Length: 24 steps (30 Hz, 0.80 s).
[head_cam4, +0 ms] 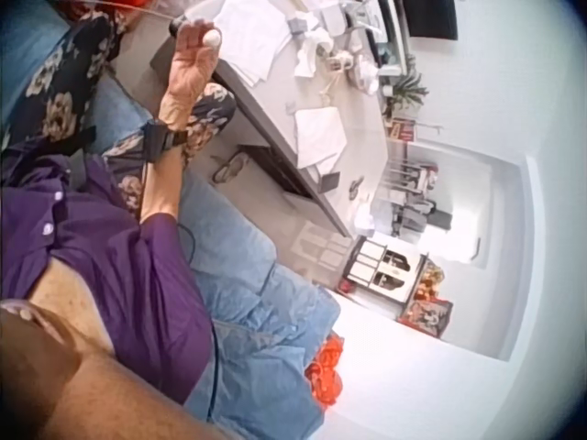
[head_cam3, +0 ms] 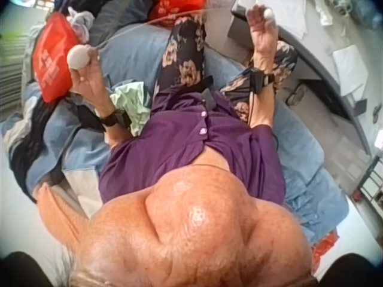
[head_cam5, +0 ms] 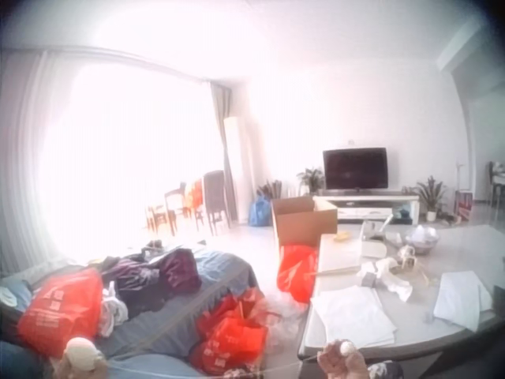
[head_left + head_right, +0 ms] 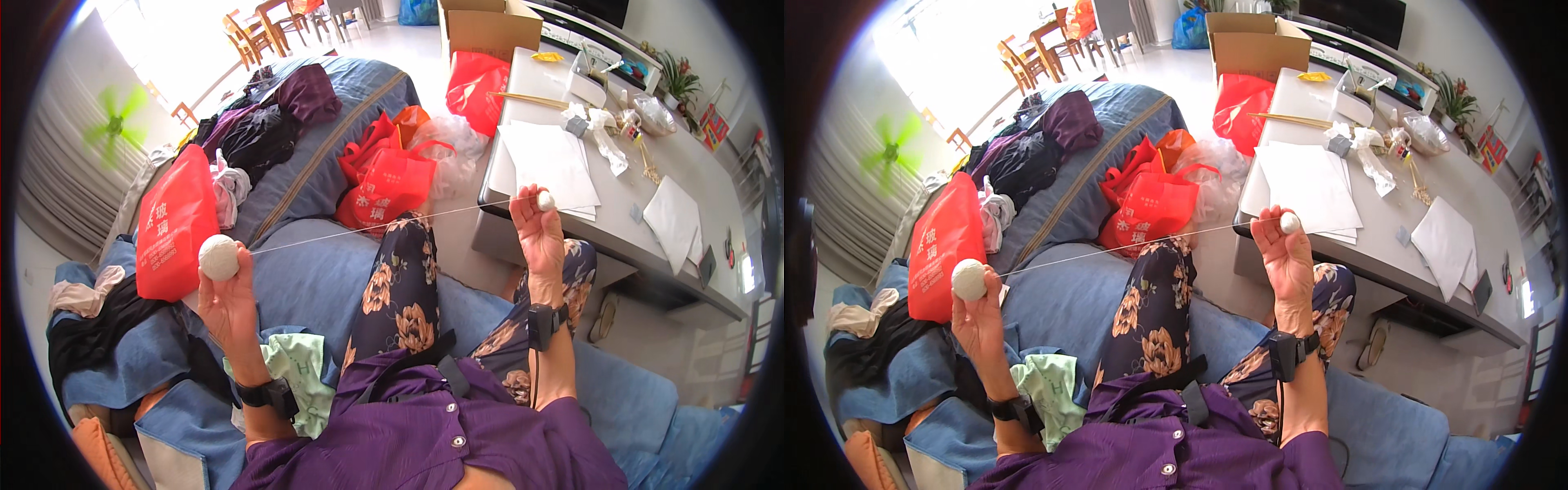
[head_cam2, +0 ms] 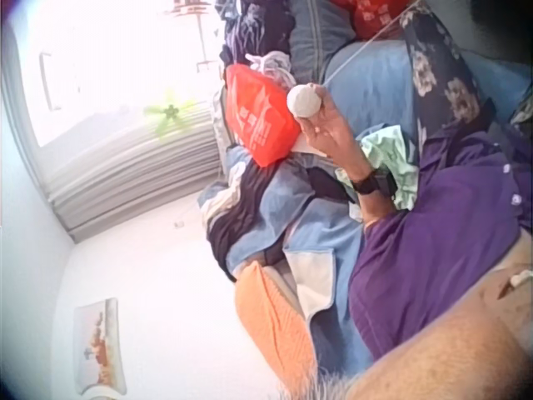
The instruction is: Preparing and manipulating small objects, possibly sewing or threading.
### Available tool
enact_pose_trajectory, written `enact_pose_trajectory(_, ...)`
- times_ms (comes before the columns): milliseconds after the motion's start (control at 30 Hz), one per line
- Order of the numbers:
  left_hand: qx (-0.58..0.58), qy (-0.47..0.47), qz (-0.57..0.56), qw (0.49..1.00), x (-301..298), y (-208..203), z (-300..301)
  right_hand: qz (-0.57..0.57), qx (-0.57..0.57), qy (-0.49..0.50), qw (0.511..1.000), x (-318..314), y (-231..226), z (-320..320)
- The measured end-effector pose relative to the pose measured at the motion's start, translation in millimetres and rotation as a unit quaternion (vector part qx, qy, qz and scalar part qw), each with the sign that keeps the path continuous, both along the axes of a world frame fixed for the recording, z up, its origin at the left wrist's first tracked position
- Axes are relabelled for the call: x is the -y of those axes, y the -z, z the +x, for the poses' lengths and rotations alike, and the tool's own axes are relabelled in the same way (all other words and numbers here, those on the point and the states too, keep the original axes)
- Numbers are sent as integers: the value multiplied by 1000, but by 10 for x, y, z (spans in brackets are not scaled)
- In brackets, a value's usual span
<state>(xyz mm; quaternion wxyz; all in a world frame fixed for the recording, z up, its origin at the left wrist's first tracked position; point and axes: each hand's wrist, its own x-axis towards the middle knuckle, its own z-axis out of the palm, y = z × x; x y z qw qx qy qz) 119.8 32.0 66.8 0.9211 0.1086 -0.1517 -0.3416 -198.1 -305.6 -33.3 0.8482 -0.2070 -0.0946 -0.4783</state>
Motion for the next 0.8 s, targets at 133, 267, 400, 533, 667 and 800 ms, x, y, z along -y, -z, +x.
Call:
enact_pose_trajectory(133,14,84,-64,994,-12,-231,-225,37,-125,36,991,84,163,62)
enact_pose_trajectory(267,71,142,-92,983,94,-442,-365,-37,-344,93,934,-22,242,191)
enact_pose_trajectory(400,75,118,-104,985,273,-546,-282,-233,-483,86,840,-176,296,296)
enact_pose_trajectory(533,122,42,-86,988,555,-634,36,-446,-518,63,727,-431,231,365)
enact_pose_trajectory(667,106,18,-50,993,798,-475,454,-565,-456,-34,687,-589,225,449)
enact_pose_trajectory(800,103,-40,18,994,893,-116,831,-445,-348,-194,802,-616,-24,436)
